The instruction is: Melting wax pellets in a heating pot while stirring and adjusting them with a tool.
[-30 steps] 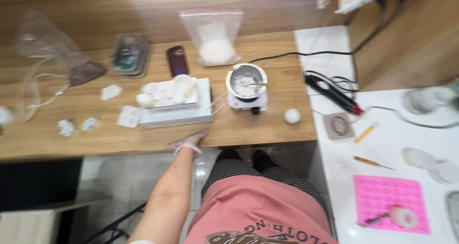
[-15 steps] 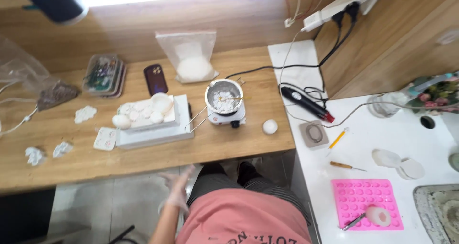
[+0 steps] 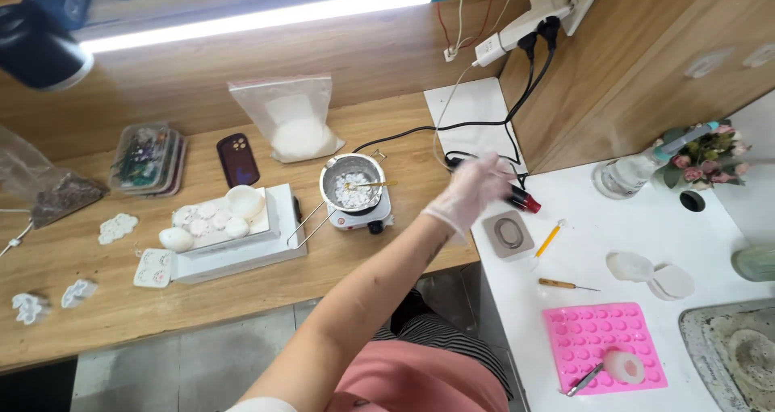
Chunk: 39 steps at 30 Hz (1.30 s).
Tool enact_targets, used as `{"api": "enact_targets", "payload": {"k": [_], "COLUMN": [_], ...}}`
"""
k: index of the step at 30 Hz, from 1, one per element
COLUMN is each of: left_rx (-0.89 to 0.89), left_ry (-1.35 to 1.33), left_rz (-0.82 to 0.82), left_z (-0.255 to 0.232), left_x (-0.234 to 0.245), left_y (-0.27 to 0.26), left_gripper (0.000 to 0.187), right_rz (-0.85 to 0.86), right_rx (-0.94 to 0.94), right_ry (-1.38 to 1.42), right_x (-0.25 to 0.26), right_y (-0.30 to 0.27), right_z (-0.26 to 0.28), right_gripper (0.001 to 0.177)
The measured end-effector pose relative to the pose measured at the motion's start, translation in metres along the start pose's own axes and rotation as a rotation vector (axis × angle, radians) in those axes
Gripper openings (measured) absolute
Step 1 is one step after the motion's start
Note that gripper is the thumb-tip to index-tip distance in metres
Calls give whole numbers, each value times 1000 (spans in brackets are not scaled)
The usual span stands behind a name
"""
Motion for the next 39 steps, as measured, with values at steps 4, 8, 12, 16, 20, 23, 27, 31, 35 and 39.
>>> {"api": "enact_targets", "payload": {"k": [4, 8, 12, 16, 20, 23, 27, 31, 35, 39], "left_rx": [-377, -379, -227, -223, -366, -944, -1445, -707, -40, 621], "left_ry": [305, 577, 670, 527, 1041, 1980, 2644, 2969, 3075, 2586], "left_rz": [112, 379, 410, 456, 206, 209, 537, 639, 389, -296], "left_z": [-84, -137, -138, -165, -193, -220, -192, -154, -139, -152], "left_x": [-43, -153, -150, -104, -69, -87, -47, 92, 197, 313], "left_y": [4, -79, -55, -15, 15, -5, 29, 130, 195, 229], "left_gripper": [80, 72, 58, 20, 10, 18, 17, 24, 22, 44], "right_rz": [-47, -97, -130, 6, 152, 53, -40, -143, -233, -283], "right_rx": [14, 29, -31, -251, -234, -297, -488, -602, -873, -990], "right_ry": [90, 188, 295, -81, -26, -271, -157, -184, -164, -139], "right_x": [-20, -49, -96, -130, -132, -111, -92, -79, -75, -65], "right_y": [43, 76, 102, 113, 112, 99, 58, 19, -29, -76], "right_z": [-55, -86, -106, -124, -148, -156, -166, -188, -227, -272], "right_gripper": [9, 11, 11, 24, 29, 50, 49, 41, 38, 33]}}
Point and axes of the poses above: each hand's wrist, its own y-axis towards the middle knuckle, its own x-axis out of the back of the hand, z = x × y, the point moved 10 cm from there along y, towards the middle knuckle, and after that the axes turned 2 degrees about x, right-handed, at the moved point
